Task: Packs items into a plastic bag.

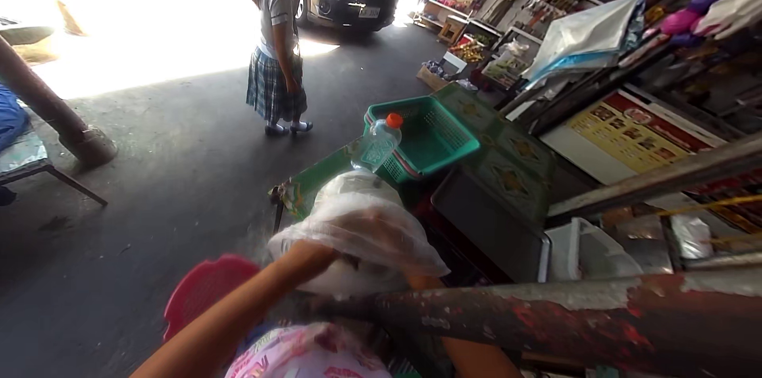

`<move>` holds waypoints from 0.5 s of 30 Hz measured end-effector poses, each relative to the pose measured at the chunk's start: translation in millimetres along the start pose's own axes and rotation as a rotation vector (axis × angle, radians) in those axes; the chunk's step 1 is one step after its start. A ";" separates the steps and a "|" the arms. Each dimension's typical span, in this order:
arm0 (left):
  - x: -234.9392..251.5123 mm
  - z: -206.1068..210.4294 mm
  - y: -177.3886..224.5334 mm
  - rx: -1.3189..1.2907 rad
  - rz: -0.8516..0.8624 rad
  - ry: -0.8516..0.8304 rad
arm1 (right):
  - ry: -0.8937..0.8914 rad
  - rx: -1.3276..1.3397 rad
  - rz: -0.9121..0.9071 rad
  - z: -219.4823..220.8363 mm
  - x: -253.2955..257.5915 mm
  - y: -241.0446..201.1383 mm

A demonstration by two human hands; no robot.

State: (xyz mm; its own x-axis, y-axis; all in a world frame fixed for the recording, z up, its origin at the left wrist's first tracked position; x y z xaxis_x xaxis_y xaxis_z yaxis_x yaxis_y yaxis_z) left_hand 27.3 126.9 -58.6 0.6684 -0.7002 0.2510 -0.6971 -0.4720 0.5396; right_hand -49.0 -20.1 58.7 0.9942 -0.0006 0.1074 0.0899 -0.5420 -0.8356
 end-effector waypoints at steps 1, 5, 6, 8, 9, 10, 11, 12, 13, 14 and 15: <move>1.8 2.8 -2.6 0.000 0.003 0.013 | 0.062 0.124 -0.080 2.5 11.2 21.7; 15.0 -6.8 1.5 -0.115 -0.059 0.057 | -0.028 0.116 -0.288 -5.9 28.0 37.6; 19.0 -17.6 10.1 -0.166 -0.145 0.000 | -0.080 0.163 -0.286 -9.5 28.0 36.1; 25.6 -35.1 22.6 -0.209 -0.218 -0.060 | -0.098 0.230 -0.253 -10.1 27.4 33.1; 27.5 -37.8 23.9 -0.205 -0.205 -0.032 | -0.066 0.249 -0.209 -8.0 26.4 32.0; 29.6 -35.5 21.6 -0.186 -0.182 0.003 | -0.039 0.256 -0.143 -5.8 24.8 32.2; 32.8 -30.3 18.0 -0.169 -0.166 0.032 | -0.012 0.184 -0.080 -4.8 22.6 34.7; 36.0 -32.1 20.9 -0.186 -0.173 0.044 | -0.005 0.095 -0.020 -4.7 19.8 42.5; 38.7 -37.1 26.2 -0.184 -0.187 0.038 | -0.018 -0.032 0.017 -4.6 16.6 58.8; 39.7 -44.2 31.6 -0.187 -0.211 -0.014 | -0.024 -0.194 -0.006 -2.6 12.2 83.8; 40.6 -49.9 36.3 -0.193 -0.244 -0.066 | 0.040 -0.370 -0.091 4.3 6.7 108.5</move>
State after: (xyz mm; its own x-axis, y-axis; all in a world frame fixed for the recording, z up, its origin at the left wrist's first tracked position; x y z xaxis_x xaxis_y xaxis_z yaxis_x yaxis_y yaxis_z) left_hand 42.1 108.1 11.3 0.7870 -0.6153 0.0460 -0.4522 -0.5245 0.7214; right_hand -32.3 -75.3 -33.6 0.9795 0.0326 0.1987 0.1428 -0.8081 -0.5714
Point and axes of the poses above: each hand's wrist, its own x-axis towards the middle knuckle, its own z-axis out of the palm, y = z × x, the point moved 1 cm from there along x, towards the middle knuckle, and after that the axes turned 15 degrees about y, right-handed, at the moved point
